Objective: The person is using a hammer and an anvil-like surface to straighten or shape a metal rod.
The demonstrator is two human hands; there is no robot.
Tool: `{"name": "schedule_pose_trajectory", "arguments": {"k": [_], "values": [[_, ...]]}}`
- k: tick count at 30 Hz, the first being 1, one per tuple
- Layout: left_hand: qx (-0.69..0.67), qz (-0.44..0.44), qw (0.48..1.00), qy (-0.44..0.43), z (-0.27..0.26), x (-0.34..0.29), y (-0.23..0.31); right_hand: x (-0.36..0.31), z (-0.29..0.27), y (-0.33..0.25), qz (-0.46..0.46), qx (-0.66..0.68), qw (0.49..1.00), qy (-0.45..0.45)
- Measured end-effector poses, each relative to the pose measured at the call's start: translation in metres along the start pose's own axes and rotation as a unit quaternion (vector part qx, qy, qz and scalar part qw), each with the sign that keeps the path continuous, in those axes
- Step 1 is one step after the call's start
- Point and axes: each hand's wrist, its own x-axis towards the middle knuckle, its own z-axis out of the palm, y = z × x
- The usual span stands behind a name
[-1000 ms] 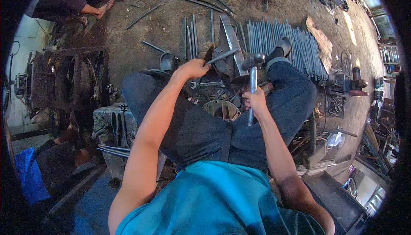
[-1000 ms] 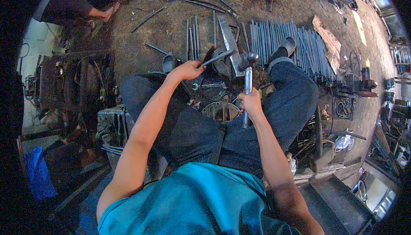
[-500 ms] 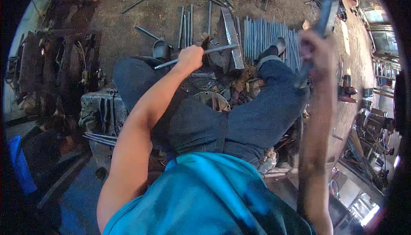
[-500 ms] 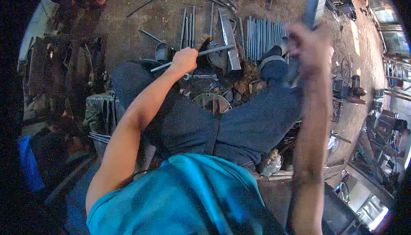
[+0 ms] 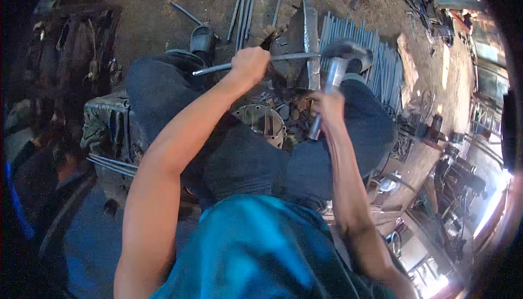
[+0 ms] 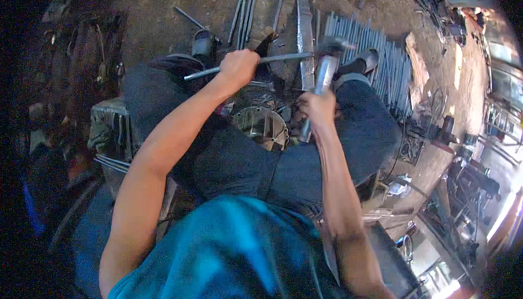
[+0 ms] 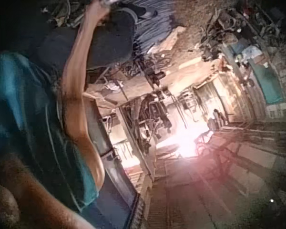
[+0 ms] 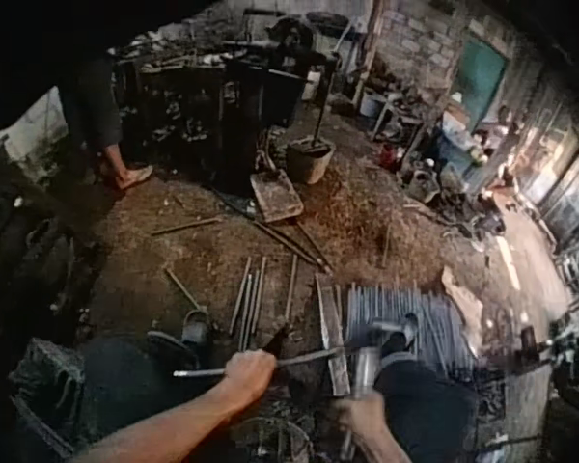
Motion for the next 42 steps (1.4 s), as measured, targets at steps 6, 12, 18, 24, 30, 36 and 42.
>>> {"name": "schedule_pose_trajectory", "arguments": {"k": [6, 12, 18, 24, 30, 36, 42], "values": [[0.001, 0.007, 0.999, -0.035, -0.001, -0.013, -0.009, 0.025, -0.042, -0.113, 0.027, 0.057, 0.986, -0.156], [-0.125, 0.024, 0.984, -0.123, 0.006, -0.002, -0.020, -0.018, -0.074, -0.204, -0.197, 0.052, 0.969, -0.142], [-0.206, 0.029, 0.972, -0.108, 0.017, -0.002, -0.037, -0.030, -0.044, -0.079, -0.148, 0.080, 0.981, -0.095], [-0.220, 0.033, 0.970, -0.102, 0.006, -0.002, -0.031, -0.028, -0.040, 0.080, 0.133, 0.073, 0.981, -0.117], [-0.192, 0.035, 0.974, -0.110, 0.016, 0.002, -0.038, -0.025, -0.052, 0.099, 0.177, 0.070, 0.974, -0.127], [-0.268, -0.051, 0.945, -0.179, 0.003, 0.004, -0.033, -0.036, -0.048, 0.087, 0.172, 0.058, 0.976, -0.117], [-0.268, -0.079, 0.942, -0.184, 0.003, 0.004, -0.035, -0.036, -0.047, 0.084, 0.104, 0.086, 0.981, -0.139]]}}
